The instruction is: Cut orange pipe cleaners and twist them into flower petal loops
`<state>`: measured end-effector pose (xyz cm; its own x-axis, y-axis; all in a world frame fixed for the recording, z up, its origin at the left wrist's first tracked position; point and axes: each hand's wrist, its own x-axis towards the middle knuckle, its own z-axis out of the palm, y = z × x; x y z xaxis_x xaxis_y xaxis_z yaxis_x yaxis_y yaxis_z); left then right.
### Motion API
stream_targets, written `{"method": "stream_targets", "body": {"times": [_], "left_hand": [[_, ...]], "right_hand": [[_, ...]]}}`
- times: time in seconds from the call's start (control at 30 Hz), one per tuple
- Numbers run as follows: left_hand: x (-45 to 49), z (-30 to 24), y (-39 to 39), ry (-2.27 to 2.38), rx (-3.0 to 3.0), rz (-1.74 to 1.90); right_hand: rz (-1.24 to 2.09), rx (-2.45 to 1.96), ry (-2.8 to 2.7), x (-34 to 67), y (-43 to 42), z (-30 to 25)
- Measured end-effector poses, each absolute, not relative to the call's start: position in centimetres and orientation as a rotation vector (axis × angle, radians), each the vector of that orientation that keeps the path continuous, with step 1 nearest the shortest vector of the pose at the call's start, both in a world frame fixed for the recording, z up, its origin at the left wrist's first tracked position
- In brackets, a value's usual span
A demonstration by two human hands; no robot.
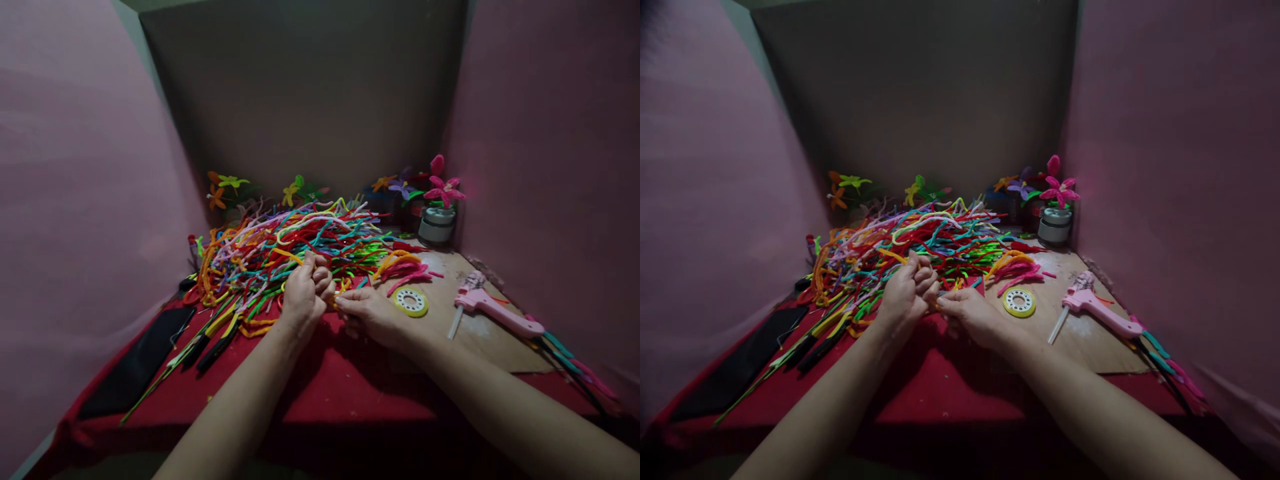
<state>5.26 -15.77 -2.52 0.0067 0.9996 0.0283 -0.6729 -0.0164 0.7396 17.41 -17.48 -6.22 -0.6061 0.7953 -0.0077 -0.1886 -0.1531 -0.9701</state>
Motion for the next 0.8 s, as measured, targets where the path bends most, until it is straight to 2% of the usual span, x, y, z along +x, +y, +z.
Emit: {"method": "stream_targets", "body": {"times": [0.47, 0.8], "left_hand": [[4.47, -1.64, -16.5, 0.487, 0.741, 1.343], [4.61, -1.6, -16.35, 0.508, 0.773, 1.379]], "right_hand": [[2.614, -0.49, -0.751, 18.32, -17.6, -6.01], [2.549, -0.641, -0.684, 17.67, -17.31, -6.62]]}}
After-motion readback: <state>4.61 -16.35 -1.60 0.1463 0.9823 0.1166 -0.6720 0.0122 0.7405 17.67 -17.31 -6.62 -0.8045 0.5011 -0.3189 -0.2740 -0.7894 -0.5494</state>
